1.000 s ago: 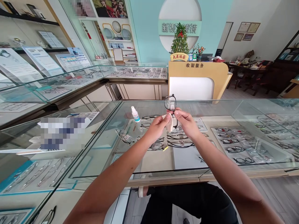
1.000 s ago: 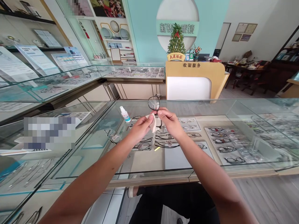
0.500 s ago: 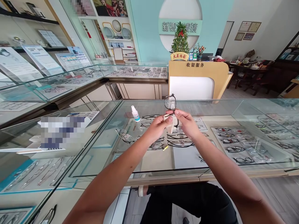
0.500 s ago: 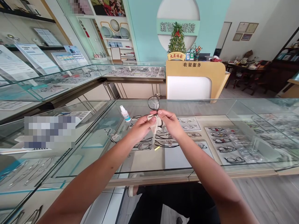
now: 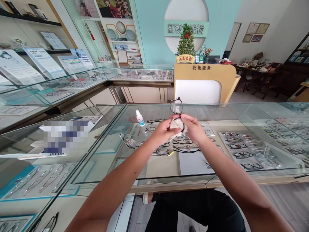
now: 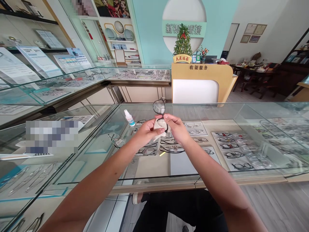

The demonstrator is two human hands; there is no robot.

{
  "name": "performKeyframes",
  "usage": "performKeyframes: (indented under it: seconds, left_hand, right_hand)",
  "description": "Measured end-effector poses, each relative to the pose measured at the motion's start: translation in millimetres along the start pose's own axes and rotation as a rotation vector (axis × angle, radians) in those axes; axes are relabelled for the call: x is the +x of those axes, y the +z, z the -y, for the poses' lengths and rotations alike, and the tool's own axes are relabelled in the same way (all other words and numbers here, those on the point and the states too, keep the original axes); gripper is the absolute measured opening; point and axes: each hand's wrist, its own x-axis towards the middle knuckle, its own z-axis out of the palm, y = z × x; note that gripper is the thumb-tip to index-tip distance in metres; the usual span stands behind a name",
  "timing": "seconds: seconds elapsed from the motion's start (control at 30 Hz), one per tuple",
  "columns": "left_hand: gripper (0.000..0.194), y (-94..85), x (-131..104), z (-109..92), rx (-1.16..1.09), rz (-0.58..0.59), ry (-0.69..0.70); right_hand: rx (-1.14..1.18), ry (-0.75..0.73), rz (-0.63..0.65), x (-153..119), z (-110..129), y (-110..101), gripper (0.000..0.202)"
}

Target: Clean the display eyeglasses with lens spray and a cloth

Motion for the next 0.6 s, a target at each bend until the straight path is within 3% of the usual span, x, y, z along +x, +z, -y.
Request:
performKeyframes:
  seconds: [0.13, 0.37, 0.6]
  left_hand:
    - [0.079, 4.2, -1.0, -2.0, 0.011, -0.025, 0.019]
    - [0.064, 8.8, -2.2, -2.1, 0.082, -0.068, 0.133]
    - [0.064, 10.0, -1.7, 3.8, 0.121, -0.14, 0.181]
  right_hand:
    - [0.029, -0.003, 0.005, 0.1, -0.6, 1.4, 0.046]
    - [0.042, 0.013, 0.005, -0.7, -1.3, 3.0, 0.048]
    - [0.049, 0.048, 0.022, -0.8, -0.4, 4.0, 0.046]
